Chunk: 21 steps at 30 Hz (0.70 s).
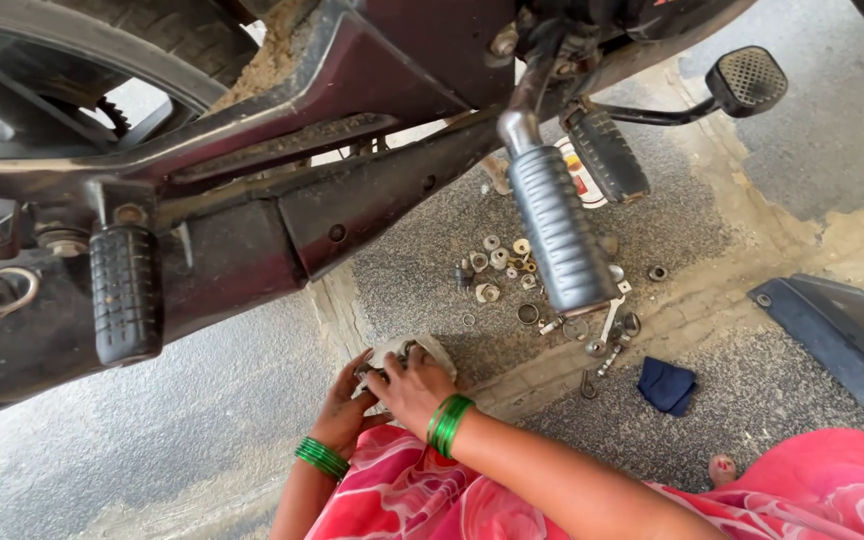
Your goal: The person sits on the floor beside a motorcycle and uses a wrench to loosen a bolt on the engine area, then sorts and handles bolts, nuts and sockets spread on the floor. They pick up a socket set, move across the workshop, and use a wrench on the axle of a bicycle front wheel.
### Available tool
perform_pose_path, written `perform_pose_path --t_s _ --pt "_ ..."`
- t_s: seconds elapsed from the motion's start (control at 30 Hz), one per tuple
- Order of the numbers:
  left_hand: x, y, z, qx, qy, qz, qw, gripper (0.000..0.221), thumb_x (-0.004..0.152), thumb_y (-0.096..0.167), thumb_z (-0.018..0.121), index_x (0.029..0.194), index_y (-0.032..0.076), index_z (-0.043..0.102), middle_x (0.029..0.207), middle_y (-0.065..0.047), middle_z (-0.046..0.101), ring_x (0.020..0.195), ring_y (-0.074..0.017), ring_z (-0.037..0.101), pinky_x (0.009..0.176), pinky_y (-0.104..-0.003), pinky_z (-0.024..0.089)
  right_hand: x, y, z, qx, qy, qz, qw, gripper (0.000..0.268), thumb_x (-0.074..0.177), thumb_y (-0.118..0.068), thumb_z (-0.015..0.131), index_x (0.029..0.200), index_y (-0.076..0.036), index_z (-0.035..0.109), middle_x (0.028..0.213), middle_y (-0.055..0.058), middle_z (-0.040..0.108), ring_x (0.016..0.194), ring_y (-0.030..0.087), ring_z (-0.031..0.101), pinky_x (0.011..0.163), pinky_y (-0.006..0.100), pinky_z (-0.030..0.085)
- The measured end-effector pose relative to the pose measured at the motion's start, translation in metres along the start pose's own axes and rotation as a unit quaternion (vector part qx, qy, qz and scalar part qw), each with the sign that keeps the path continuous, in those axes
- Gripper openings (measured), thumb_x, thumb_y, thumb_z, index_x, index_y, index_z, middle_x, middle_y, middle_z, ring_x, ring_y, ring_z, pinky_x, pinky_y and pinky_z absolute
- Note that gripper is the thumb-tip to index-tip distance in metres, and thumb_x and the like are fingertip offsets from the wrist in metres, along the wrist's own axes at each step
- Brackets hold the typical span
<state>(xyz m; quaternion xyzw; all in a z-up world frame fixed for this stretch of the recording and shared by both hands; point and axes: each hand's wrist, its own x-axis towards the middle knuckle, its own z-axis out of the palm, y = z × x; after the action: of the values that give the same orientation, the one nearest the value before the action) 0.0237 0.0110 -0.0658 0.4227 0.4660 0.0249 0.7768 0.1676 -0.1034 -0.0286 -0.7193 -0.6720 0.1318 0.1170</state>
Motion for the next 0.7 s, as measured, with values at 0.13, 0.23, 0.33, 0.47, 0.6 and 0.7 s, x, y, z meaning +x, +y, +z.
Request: perform_pose_path --t_s 0.13,0.23,0.33,0.47,0.6,0.7 --pt "0.009 -0.009 -0.008 -0.012 -0.019 0.012 1.0 0.069 0.089 -0.01 0.056 0.15 0.019 0.044 0.142 -0.01 0.056 0.114 -0.0259 0.067 0.082 -0.044 0.067 0.001 0.006 0.008 0.046 0.049 -0.083 0.994 0.018 0.097 -0.013 0.062 0.111 -0.005 0.067 0.121 0.016 0.065 0.119 0.033 0.064 0.095 0.043 0.055" --pt "0.007 0.0 0.0 0.004 0.019 -0.029 0.999 0.067 0.093 -0.009 0.052 0.152 0.02 0.043 0.141 -0.014 0.056 0.108 -0.0284 0.067 0.079 -0.044 0.066 -0.001 0.03 -0.005 0.142 0.176 -0.114 0.967 0.021 0.094 -0.006 0.061 0.113 -0.006 0.07 0.116 0.012 0.069 0.111 0.026 0.066 0.101 0.042 0.053" --pt "0.001 0.008 0.011 0.011 0.027 -0.022 0.999 0.07 0.09 -0.012 0.049 0.151 0.022 0.044 0.143 -0.006 0.056 0.106 -0.0225 0.066 0.078 -0.043 0.064 -0.011 0.083 -0.033 0.165 0.336 -0.032 0.927 0.023 0.09 -0.002 0.058 0.108 -0.009 0.068 0.111 0.009 0.071 0.107 0.026 0.066 0.098 0.042 0.053" --pt "0.0 0.013 0.014 0.007 0.026 -0.027 0.999 0.071 0.09 -0.012 0.048 0.152 0.023 0.045 0.14 -0.008 0.057 0.106 -0.0227 0.066 0.077 -0.042 0.064 -0.018 0.176 -0.06 0.114 0.271 0.106 0.95 0.025 0.09 -0.011 0.057 0.116 -0.013 0.06 0.119 0.01 0.059 0.111 0.029 0.058 0.096 0.048 0.051" --pt "0.001 0.015 0.019 0.016 0.04 -0.037 0.998 0.07 0.091 -0.011 0.047 0.151 0.025 0.044 0.141 -0.005 0.057 0.11 -0.0213 0.066 0.078 -0.041 0.065 -0.036 0.282 -0.051 -0.014 -0.101 0.365 0.925 0.065 0.093 -0.034 0.067 0.149 -0.025 0.037 0.16 0.011 0.011 0.146 0.04 0.016 0.108 0.072 0.026" --pt "-0.001 0.017 0.023 0.018 0.041 -0.028 0.999 0.069 0.092 -0.009 0.049 0.152 0.025 0.044 0.143 -0.005 0.057 0.112 -0.0208 0.066 0.079 -0.04 0.065 -0.048 0.328 -0.019 -0.039 -0.212 0.378 0.9 0.087 0.086 -0.017 0.076 0.158 -0.033 0.03 0.169 0.005 -0.01 0.154 0.041 -0.002 0.111 0.079 0.017"
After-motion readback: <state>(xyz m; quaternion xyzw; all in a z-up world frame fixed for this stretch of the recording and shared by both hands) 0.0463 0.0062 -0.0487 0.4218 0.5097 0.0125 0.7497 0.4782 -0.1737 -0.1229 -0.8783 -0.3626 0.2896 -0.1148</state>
